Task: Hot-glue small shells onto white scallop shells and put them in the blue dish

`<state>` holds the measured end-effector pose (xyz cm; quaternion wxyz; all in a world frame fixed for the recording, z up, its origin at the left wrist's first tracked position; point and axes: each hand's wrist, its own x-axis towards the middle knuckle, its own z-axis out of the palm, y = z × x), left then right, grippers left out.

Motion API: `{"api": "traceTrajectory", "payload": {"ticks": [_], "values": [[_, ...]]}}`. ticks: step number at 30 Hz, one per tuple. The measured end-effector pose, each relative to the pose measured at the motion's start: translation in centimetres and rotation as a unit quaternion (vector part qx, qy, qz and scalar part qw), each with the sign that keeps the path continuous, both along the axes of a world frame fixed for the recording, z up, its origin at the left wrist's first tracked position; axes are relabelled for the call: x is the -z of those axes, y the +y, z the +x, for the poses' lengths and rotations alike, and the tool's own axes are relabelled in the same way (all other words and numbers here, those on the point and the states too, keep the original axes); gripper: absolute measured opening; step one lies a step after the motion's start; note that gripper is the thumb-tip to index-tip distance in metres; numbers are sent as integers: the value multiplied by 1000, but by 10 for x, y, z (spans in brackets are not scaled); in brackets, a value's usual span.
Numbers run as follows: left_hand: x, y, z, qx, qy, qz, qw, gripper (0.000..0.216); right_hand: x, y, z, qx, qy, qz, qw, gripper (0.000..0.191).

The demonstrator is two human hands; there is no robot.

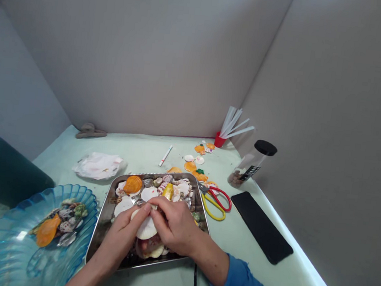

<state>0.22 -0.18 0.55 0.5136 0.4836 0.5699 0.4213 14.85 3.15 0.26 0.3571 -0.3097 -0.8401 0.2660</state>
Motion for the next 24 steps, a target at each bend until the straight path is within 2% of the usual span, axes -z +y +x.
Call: {"api": "traceTrajectory", "payload": {"ticks": [16,24], "values": [[-1,-1,0,0,-25,1,1000,38,1,-2,1,19,5,16,1000,23],[-1,-1,-1,2,-19,19,1000,38,1,0,2,2,19,31,999,24]]}}
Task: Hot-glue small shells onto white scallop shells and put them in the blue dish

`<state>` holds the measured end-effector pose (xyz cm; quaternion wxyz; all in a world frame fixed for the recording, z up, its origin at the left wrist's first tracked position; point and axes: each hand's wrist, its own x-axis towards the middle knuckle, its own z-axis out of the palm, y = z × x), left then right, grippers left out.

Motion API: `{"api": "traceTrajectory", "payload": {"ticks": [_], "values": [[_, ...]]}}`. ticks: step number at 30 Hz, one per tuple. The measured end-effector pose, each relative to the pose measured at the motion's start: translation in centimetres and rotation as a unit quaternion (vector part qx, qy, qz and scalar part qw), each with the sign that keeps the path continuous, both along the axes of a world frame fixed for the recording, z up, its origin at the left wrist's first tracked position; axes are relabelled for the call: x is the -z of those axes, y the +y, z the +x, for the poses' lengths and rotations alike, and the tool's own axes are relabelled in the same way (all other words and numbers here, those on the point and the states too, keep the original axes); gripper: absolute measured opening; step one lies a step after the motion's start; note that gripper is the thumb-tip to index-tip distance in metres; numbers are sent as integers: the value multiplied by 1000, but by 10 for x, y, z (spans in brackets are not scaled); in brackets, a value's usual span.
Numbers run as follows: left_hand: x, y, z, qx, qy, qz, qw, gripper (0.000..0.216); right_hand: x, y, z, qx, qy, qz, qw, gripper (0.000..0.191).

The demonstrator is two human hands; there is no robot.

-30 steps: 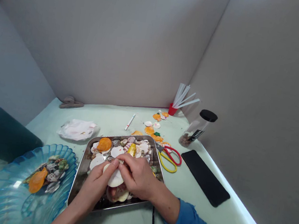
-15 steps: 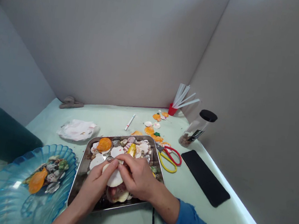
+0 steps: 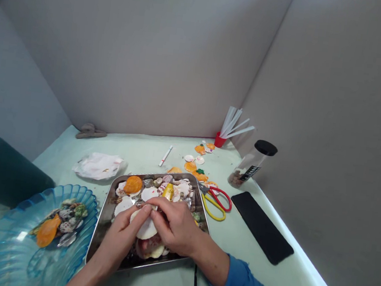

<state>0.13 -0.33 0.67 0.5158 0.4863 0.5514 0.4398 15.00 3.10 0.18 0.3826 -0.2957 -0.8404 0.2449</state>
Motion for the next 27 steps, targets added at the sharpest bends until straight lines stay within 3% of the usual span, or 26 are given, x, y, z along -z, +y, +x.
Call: {"api": "traceTrajectory", "payload": {"ticks": [27], "values": [[2,-1,0,10,-11,-22,1000,42,1,-1,0,13,-1,7,1000,26]]}}
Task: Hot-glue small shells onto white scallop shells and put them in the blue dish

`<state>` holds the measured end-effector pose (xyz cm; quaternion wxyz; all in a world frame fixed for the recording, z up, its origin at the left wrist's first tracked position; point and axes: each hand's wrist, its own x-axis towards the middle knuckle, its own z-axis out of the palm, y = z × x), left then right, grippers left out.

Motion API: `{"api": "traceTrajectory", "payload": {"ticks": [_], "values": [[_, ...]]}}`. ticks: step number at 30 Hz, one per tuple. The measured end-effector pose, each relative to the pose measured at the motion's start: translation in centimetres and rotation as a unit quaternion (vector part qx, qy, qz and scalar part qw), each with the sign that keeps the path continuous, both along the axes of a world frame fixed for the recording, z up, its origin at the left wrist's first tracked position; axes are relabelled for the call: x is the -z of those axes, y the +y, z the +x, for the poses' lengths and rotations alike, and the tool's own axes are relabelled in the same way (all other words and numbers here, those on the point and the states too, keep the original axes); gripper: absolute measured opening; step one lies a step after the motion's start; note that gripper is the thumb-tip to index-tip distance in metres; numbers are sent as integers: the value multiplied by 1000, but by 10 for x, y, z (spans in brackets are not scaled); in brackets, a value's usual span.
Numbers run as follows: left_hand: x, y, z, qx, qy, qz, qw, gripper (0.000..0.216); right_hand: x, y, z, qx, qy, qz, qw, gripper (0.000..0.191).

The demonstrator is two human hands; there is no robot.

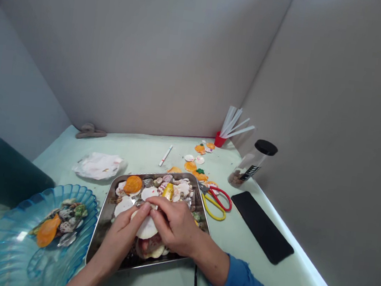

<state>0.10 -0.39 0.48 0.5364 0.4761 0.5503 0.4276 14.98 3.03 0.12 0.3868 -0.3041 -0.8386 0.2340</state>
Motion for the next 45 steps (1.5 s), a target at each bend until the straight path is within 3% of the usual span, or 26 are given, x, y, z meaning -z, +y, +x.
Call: {"api": "traceTrajectory", "payload": {"ticks": [42,45], "values": [[3,1,0,14,47,-26,998,48,-1,2,0,-24,22,-16,999,23],[2,2,0,5,64,-1,998,47,0,2,0,-24,25,-17,999,22]]}}
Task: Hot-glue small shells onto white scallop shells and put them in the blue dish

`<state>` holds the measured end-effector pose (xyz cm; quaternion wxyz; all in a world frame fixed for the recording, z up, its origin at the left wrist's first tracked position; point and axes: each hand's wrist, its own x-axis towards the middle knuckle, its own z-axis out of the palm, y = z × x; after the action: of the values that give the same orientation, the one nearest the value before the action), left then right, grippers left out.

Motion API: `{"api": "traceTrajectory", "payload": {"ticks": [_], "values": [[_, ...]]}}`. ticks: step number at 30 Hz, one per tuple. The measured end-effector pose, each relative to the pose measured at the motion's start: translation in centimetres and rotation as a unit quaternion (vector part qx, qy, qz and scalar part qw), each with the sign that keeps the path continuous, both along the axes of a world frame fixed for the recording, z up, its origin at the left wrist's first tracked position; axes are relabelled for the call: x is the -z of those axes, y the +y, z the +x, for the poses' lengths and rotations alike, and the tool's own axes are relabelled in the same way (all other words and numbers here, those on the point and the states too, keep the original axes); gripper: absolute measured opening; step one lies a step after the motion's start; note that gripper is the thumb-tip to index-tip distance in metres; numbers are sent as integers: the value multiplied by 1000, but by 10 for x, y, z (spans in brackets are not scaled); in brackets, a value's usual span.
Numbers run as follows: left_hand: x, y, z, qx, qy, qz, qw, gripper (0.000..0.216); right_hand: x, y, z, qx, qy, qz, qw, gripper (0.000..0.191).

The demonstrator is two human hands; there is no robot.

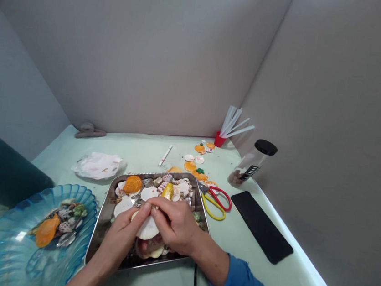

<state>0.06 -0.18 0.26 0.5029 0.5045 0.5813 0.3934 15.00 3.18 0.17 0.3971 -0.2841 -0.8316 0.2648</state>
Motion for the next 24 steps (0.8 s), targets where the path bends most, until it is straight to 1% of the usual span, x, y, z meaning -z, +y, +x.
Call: {"api": "traceTrajectory", "payload": {"ticks": [7,11,15,19,24], "values": [[2,0,1,-2,-12,-2,1000,48,0,0,0,0,-14,-13,1000,22],[4,-1,0,9,-29,-23,999,50,-1,0,0,2,-14,-11,1000,22],[2,-2,1,-2,-29,-9,1000,48,-2,-1,0,5,-16,-1,1000,21],[-2,-1,2,2,-42,-17,999,48,-3,-1,-1,4,-20,-4,1000,22],[0,-1,1,-3,-30,0,1000,47,-2,-1,0,8,-18,2,1000,22]]}}
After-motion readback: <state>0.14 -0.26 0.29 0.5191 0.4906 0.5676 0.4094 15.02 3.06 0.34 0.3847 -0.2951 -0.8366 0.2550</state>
